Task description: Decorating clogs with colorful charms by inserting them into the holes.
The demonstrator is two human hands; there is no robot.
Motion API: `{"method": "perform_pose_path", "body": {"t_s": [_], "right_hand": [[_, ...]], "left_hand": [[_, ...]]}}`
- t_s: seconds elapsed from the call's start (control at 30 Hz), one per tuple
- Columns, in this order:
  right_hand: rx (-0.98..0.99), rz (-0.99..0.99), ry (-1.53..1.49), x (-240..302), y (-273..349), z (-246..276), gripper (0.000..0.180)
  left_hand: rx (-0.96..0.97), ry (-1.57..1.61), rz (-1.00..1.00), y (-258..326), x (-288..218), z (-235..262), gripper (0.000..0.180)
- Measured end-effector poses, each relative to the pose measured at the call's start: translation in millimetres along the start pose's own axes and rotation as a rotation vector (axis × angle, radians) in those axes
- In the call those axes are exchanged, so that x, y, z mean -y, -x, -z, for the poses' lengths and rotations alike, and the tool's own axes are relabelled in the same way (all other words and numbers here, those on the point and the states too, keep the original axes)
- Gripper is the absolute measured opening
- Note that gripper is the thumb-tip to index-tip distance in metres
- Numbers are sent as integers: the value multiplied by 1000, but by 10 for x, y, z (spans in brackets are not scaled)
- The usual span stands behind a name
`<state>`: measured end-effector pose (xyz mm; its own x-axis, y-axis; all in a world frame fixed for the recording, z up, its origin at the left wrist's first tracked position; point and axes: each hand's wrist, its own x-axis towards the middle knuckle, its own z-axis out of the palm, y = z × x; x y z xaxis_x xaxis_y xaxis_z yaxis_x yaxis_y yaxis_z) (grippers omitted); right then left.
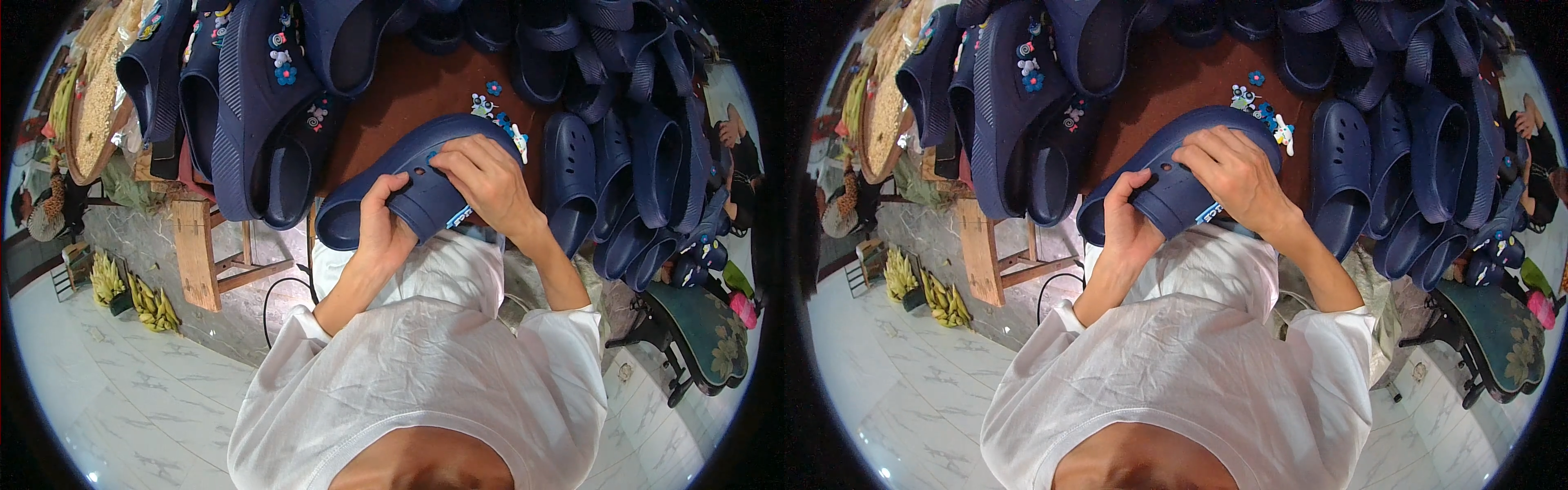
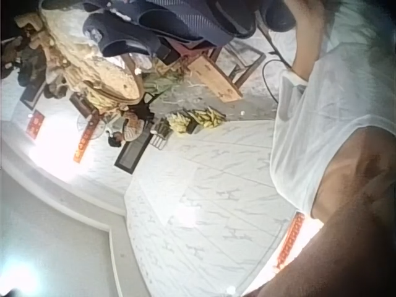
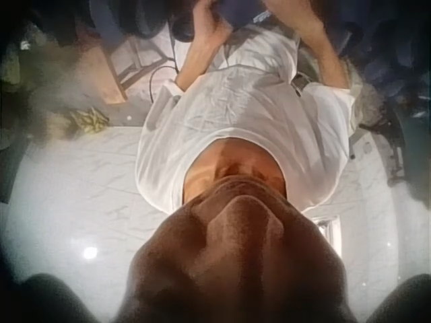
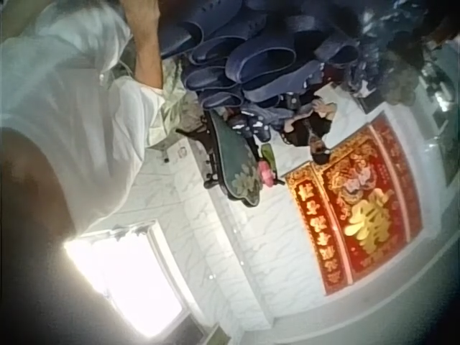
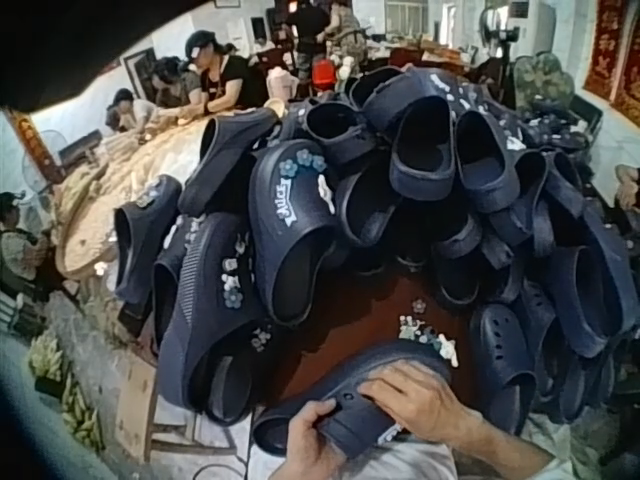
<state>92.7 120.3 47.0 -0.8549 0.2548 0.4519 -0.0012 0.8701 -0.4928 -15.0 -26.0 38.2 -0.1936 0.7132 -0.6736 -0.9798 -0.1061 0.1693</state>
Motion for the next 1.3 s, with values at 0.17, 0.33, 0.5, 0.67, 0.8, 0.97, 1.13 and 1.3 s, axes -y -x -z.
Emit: {"method": "perform_pose_path", "body": {"t_s": [0.17,0.33,0.5,0.67,0.8,0.97,1.13,1.3], "right_hand": [[44,31,59,7,38,17,23],[51,29,80,46,44,48,23],[22,-23,96,221,16,74,19],[84,-83,40,314,-39,138,13],[106,-91,73,393,30,110,13],[79,-16,179,409,155,-57,12],[88,22,310,483,298,-172,13],[131,47,380,509,301,-172,15]], "left_hand": [[-18,-40,-5,5,13,-25,32],[-14,-77,0,1,19,-35,29],[-58,-143,-4,13,51,87,27],[-137,-221,-8,157,73,60,25],[-170,-270,-9,279,85,26,26],[-223,-307,-1,268,105,95,25],[-263,-340,-13,229,123,136,25],[-222,-354,-18,199,147,178,23]]}}
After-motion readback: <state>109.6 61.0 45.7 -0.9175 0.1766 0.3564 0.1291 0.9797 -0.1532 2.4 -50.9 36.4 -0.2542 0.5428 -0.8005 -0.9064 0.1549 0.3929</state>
